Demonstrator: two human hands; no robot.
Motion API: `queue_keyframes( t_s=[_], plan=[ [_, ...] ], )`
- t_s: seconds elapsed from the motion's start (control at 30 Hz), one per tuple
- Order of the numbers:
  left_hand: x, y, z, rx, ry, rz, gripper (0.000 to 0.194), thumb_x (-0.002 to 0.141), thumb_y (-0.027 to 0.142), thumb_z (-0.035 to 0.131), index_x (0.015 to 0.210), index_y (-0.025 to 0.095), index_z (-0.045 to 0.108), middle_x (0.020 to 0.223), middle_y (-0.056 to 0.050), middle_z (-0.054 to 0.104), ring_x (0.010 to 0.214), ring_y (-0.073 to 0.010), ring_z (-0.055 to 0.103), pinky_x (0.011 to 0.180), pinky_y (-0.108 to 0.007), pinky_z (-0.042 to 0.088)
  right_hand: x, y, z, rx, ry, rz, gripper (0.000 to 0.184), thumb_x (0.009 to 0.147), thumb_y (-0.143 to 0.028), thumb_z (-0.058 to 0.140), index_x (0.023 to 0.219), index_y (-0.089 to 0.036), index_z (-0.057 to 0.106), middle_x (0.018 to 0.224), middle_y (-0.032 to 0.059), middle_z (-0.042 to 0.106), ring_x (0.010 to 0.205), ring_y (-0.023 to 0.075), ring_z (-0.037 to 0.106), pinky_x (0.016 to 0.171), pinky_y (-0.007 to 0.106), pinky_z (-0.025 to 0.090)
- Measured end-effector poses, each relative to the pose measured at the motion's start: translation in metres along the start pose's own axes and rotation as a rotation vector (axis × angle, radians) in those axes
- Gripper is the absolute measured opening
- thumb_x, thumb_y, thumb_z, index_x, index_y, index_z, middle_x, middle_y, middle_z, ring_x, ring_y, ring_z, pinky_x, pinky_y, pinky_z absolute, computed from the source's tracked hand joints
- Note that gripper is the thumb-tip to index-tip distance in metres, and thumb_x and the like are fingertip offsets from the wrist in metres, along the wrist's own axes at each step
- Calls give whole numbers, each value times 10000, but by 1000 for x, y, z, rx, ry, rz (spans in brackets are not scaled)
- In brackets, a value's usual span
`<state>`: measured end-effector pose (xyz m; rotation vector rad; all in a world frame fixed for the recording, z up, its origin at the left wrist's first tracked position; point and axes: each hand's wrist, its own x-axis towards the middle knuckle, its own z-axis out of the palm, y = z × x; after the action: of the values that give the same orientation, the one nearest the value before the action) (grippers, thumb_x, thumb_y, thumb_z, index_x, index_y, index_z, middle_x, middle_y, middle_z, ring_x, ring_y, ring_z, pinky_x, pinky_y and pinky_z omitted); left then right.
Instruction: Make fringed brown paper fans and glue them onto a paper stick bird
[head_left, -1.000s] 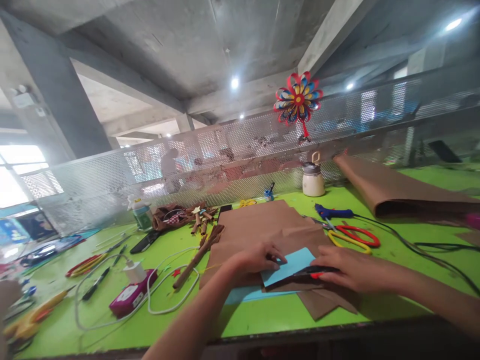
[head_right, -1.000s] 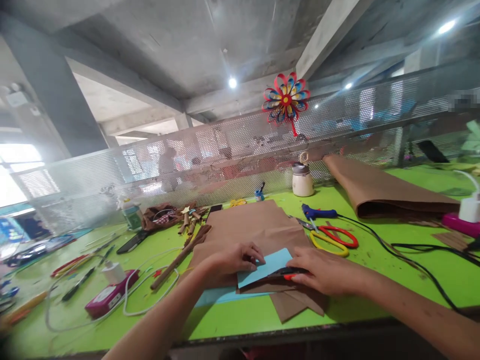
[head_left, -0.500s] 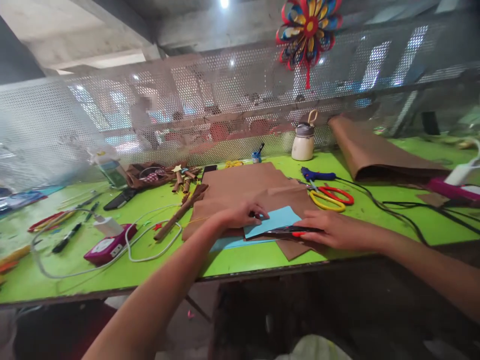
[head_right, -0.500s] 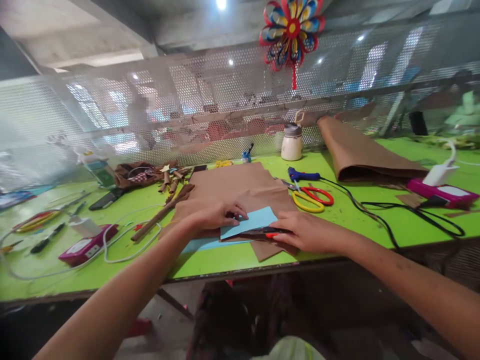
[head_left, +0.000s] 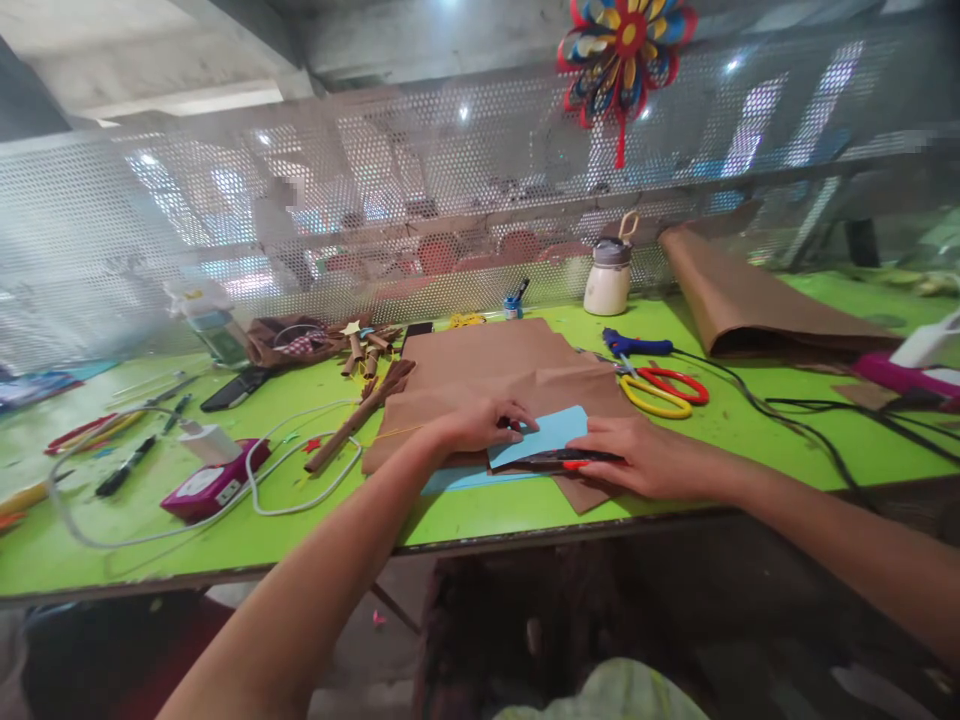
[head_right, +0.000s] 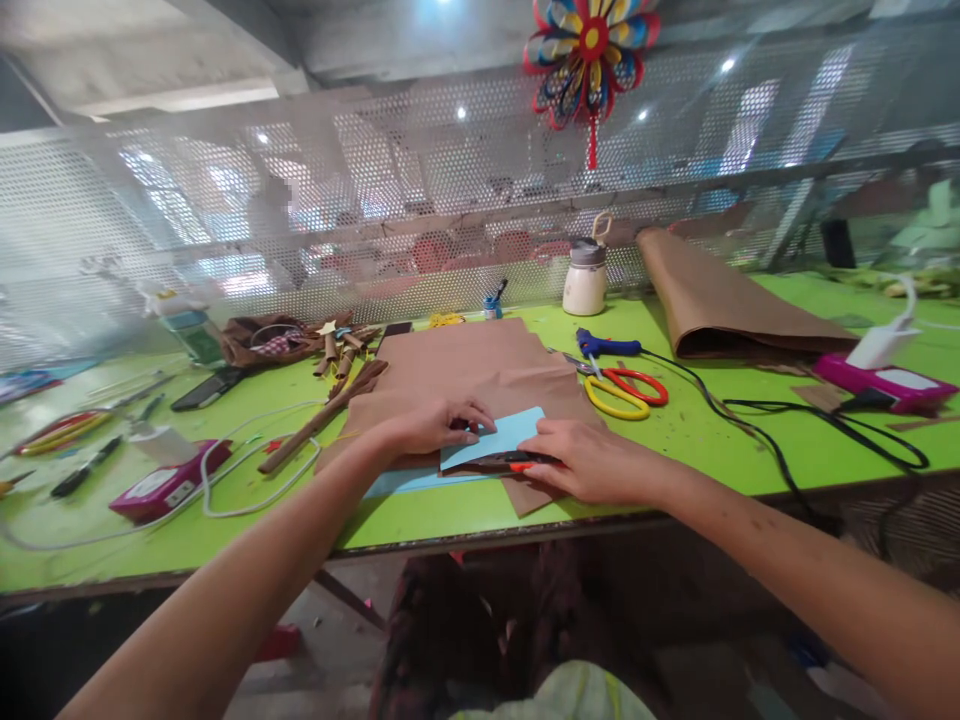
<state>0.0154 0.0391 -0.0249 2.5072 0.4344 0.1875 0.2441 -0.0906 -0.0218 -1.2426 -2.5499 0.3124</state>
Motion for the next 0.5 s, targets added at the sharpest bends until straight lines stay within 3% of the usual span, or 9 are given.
queue_keyframes(
  t_s=[0.5],
  plan=[
    [0,-3,0,5,-8,-1,284,806,201,541,1074,161,626,1132,-85,558,1021,-167,514,898,-287,387,3,-9,5,-11,-5,38,369,898,-417,389,1063,-191,631,839,75,578,781,170,538,699,279,371]
  ],
)
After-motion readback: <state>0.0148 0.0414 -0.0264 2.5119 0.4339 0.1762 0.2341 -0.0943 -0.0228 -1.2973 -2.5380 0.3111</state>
